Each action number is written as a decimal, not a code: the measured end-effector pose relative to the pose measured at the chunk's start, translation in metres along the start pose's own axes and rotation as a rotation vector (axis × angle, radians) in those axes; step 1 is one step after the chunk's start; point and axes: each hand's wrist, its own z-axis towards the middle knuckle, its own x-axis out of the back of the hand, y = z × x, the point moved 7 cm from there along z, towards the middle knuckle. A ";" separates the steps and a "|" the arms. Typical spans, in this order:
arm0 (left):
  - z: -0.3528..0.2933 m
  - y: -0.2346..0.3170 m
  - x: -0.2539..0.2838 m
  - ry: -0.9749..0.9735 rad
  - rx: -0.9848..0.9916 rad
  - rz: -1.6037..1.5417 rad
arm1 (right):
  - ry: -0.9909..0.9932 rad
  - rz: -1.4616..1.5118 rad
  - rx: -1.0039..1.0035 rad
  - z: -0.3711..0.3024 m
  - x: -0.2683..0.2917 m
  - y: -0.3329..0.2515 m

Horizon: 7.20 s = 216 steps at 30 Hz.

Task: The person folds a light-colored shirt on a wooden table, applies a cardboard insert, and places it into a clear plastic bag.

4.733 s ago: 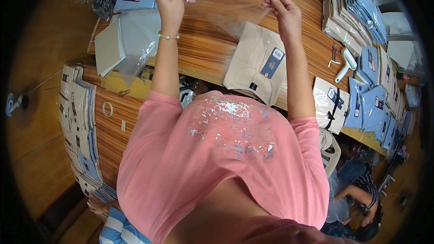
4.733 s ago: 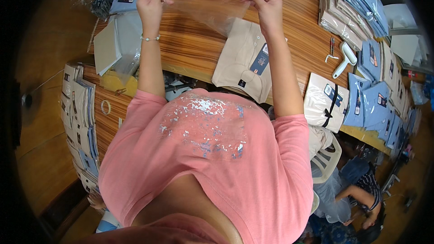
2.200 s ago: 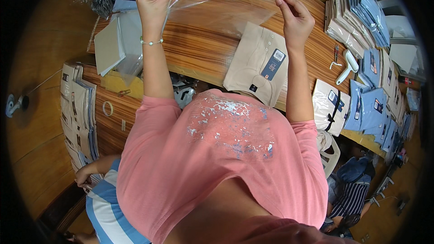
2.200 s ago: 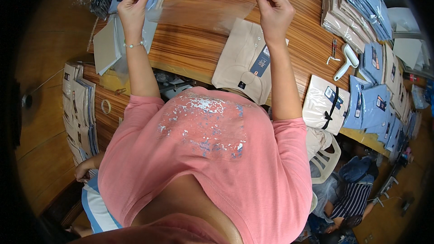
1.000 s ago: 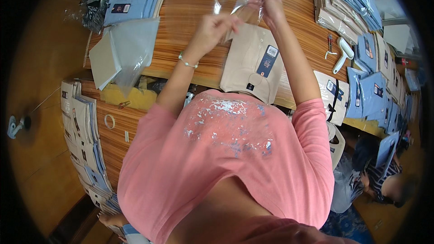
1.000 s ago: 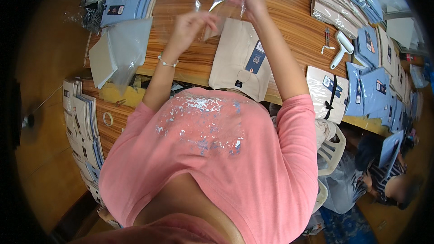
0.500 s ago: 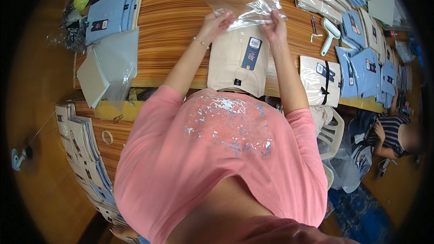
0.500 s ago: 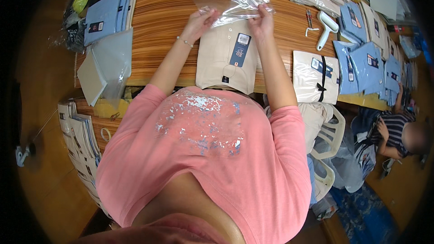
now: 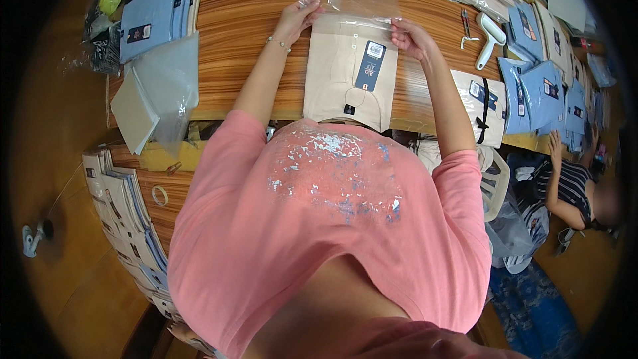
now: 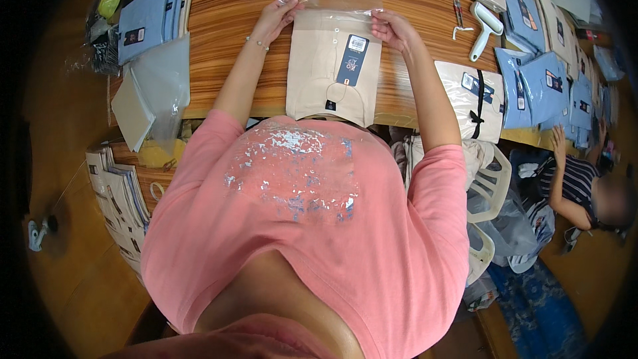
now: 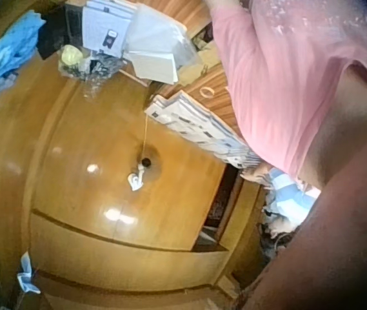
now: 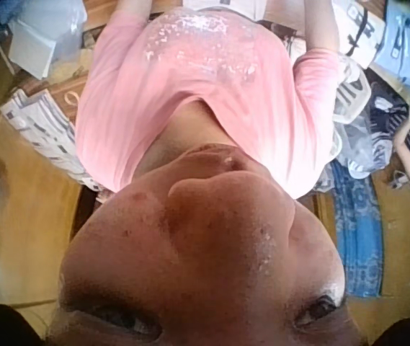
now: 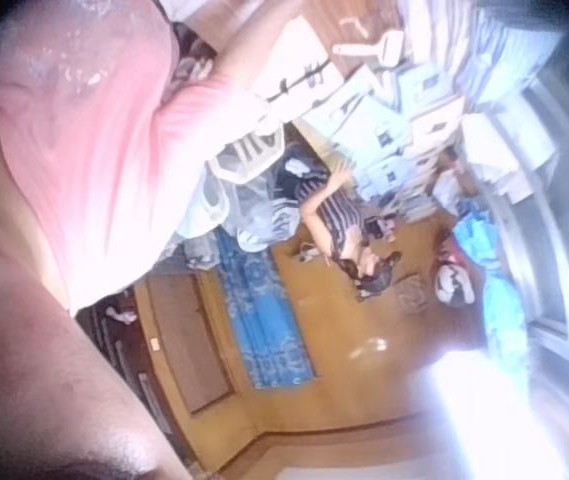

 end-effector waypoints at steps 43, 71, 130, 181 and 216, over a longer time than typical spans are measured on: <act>-0.072 -0.049 0.001 -0.367 0.320 0.481 | 0.028 -0.568 -0.351 -0.108 0.008 0.094; -0.186 -0.126 0.030 -0.446 0.504 0.539 | 0.189 -0.250 -0.058 -0.162 -0.009 0.157; -0.133 -0.057 -0.076 -0.231 -0.293 1.346 | -0.034 -1.824 0.978 -0.043 -0.119 0.076; -0.048 -0.016 -0.088 -0.661 -1.152 1.229 | 0.171 -1.579 0.701 -0.029 -0.187 0.133; -0.053 -0.043 -0.075 -0.604 -1.145 1.418 | -0.054 -1.612 0.798 -0.073 -0.145 0.094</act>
